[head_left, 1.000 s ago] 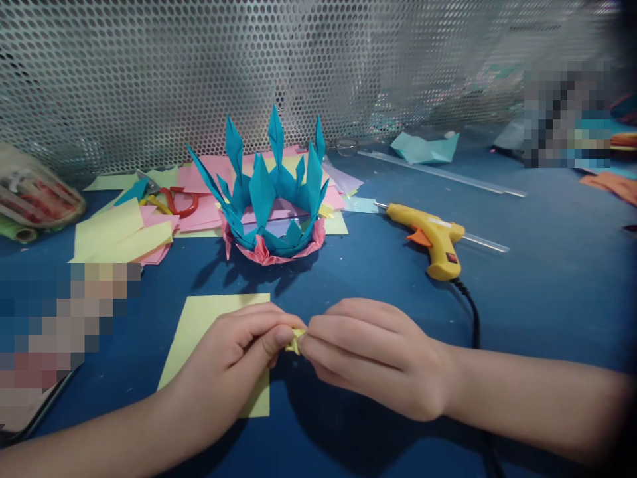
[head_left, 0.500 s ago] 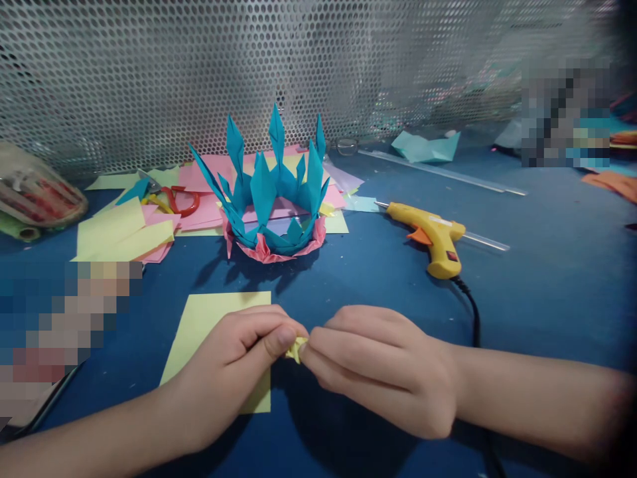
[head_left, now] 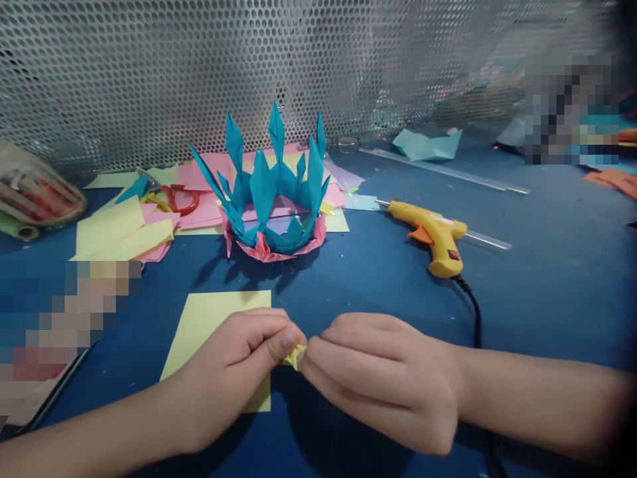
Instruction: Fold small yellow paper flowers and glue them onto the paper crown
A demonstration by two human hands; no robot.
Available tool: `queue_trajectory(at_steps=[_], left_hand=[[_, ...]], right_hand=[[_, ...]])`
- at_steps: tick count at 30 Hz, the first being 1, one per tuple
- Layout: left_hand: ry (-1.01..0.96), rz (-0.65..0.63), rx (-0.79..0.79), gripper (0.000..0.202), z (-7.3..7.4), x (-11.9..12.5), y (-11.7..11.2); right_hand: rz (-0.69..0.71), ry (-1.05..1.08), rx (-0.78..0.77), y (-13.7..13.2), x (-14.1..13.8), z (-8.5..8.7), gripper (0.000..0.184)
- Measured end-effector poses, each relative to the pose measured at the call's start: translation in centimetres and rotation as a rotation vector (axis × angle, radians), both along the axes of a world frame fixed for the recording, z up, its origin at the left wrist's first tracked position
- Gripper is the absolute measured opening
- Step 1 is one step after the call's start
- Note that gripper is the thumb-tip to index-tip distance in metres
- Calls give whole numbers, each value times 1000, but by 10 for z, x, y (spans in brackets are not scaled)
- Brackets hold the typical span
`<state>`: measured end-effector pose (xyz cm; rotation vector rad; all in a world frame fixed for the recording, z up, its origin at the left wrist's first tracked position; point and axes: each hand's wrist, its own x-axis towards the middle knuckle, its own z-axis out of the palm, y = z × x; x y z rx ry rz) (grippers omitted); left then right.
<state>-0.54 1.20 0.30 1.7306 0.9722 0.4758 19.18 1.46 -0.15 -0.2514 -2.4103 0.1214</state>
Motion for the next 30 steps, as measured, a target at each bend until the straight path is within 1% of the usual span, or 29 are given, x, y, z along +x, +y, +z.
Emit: queue_trajectory(at_steps=[3, 6, 9, 11, 13, 15, 16, 17, 18, 19, 20, 21, 22, 24, 25, 27, 30], left_hand=[[-3, 5, -1, 37, 0, 0, 0], [-28, 23, 0, 35, -1, 0, -1], [-66, 64, 6, 32, -2, 0, -2], [-89, 114, 10, 28, -4, -1, -2], [-112, 182, 7, 25, -6, -2, -1], [-140, 251, -18, 22, -7, -2, -1], [-155, 284, -39, 22, -7, -1, -1], [-169, 312, -64, 21, -6, -1, 0], [-182, 338, -89, 21, -6, -1, 0], [-196, 361, -112, 21, -5, 0, 0], [-212, 382, -131, 20, -4, 0, 0], [-230, 399, -147, 20, -3, 0, 0], [-249, 412, -162, 19, -3, 1, 1], [-284, 432, -188, 19, -3, 1, 1], [-300, 439, -200, 20, -4, 0, 1], [-331, 453, -222, 20, -6, 0, 2], [-379, 462, -249, 21, -8, 0, 3]], right_hand=[[-7, -6, -31, -1, 1, 2, 37], [-48, -17, -39, 0, 2, 2, 34], [-106, -12, 38, 3, 3, -3, 26], [-160, 26, 92, 5, 4, -6, 20], [-218, 71, 101, 8, 4, -5, 14], [-278, 81, 106, 13, 8, 3, 12], [-327, 59, 139, 17, 12, 8, 11], [-398, 44, 179, 21, 18, 14, 13], [-531, 19, 214, 26, 26, 19, 18], [-700, -31, 232, 32, 36, 22, 24], [-888, -107, 210, 38, 49, 24, 30], [-1022, -190, 205, 46, 64, 22, 38], [-1080, -271, 208, 53, 81, 18, 46], [-1111, -271, 221, 67, 113, 5, 63], [-1044, -268, 222, 74, 127, -3, 65], [-1014, -272, 213, 83, 150, -17, 64], [-979, -255, 192, 89, 165, -28, 63]])
